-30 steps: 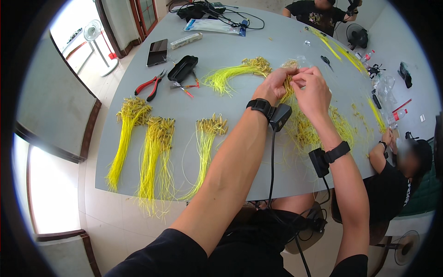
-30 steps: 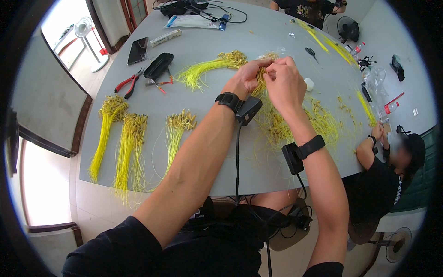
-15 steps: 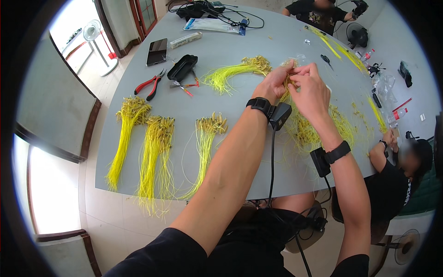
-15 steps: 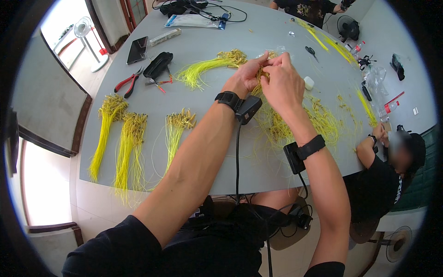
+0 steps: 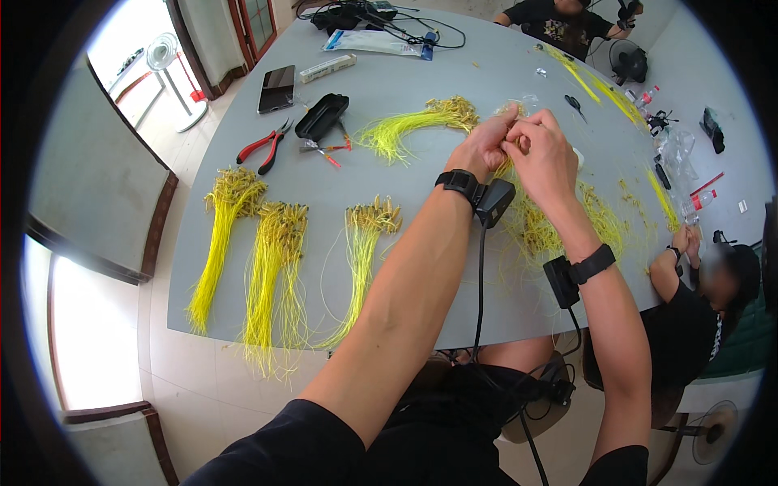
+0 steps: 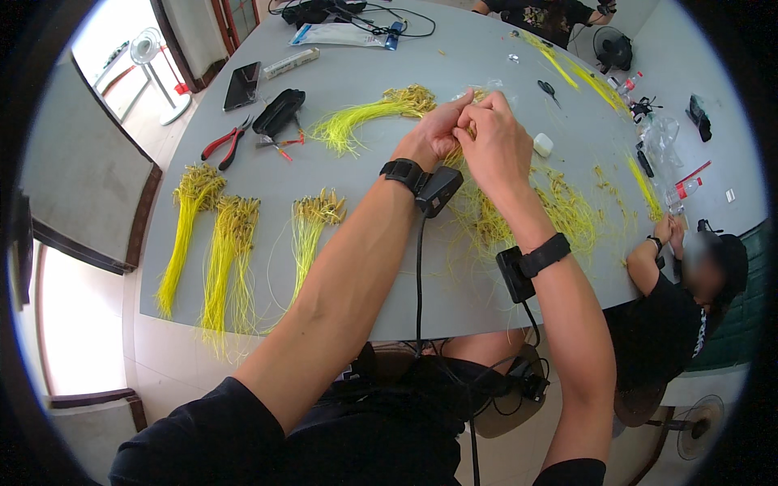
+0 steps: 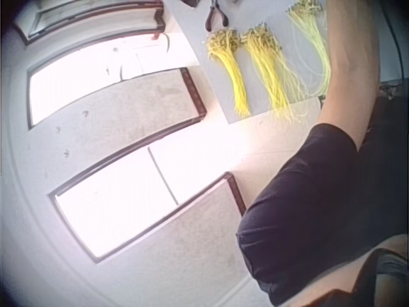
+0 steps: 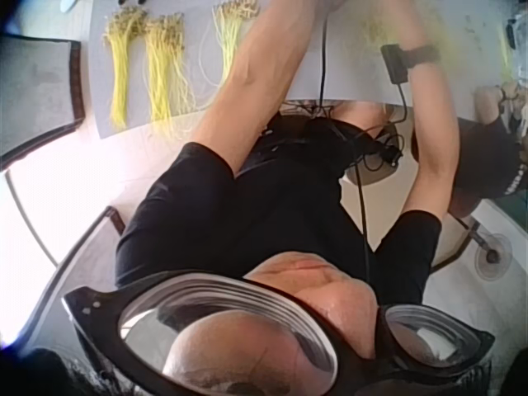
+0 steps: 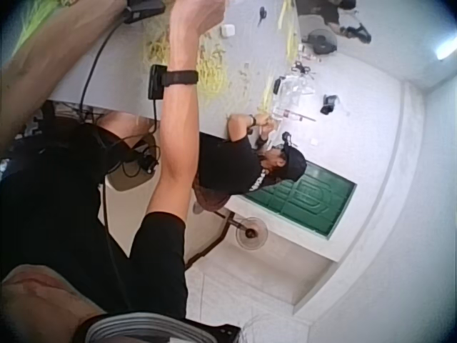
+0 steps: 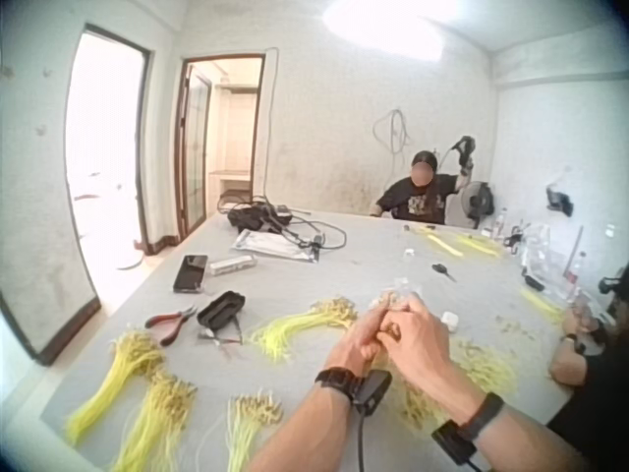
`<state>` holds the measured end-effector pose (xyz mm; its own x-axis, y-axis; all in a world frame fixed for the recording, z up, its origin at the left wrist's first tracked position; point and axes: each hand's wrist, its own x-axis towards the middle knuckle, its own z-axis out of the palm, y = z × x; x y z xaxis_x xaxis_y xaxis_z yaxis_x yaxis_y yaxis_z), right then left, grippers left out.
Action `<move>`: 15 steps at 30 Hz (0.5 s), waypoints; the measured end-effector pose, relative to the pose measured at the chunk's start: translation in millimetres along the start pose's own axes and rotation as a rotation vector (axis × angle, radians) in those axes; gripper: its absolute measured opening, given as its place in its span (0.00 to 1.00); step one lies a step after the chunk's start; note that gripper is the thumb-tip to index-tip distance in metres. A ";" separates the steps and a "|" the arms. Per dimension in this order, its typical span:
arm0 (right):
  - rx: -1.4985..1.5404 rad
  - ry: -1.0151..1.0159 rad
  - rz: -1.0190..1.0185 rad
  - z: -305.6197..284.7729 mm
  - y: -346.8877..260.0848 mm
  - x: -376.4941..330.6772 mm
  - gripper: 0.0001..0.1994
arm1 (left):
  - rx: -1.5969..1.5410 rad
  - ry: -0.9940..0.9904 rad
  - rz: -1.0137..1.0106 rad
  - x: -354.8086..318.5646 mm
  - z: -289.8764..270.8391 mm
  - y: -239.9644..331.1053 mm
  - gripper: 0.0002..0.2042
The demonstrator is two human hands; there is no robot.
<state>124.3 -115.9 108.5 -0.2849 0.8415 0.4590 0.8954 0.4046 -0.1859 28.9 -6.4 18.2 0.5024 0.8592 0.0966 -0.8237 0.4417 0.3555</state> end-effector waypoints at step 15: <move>0.207 0.181 -0.027 -5.1 23.0 -0.6 0.08 | -0.049 -0.151 -0.010 -12.1 6.1 6.6 0.19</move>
<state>146.8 -109.0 108.4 -0.2252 0.7590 0.6109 0.7937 0.5066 -0.3368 19.0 -15.4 25.1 0.5417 0.8077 0.2327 -0.8283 0.4657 0.3115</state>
